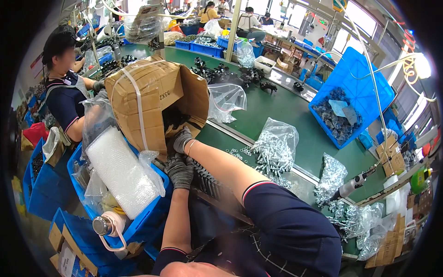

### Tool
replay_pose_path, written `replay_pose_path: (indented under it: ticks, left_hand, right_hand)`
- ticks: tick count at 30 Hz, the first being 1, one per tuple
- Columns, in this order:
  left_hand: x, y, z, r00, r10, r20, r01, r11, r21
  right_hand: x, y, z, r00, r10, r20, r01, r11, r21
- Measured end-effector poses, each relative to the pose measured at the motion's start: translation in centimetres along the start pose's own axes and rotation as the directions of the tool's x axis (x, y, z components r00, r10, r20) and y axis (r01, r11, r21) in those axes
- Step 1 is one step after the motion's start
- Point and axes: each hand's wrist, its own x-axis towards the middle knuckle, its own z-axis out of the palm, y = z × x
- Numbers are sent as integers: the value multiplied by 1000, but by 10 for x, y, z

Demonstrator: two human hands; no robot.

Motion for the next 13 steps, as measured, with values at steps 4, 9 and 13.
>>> replay_pose_path:
  ticks: [4, 9, 13]
  left_hand:
    - [-3, -5, 1, 998, 19, -63, -20, 1000, -4]
    - [-10, -12, -4, 1000, 18, -18, -18, 1000, -10]
    - [7, 20, 6, 992, 76, 101, -78, 997, 14]
  right_hand:
    - [4, -5, -4, 990, -69, 121, 81, 992, -98]
    - [-3, -16, -20, 940, 24, 341, -8, 999, -47]
    - [-37, 43, -8, 981, 194, 7, -192, 967, 168]
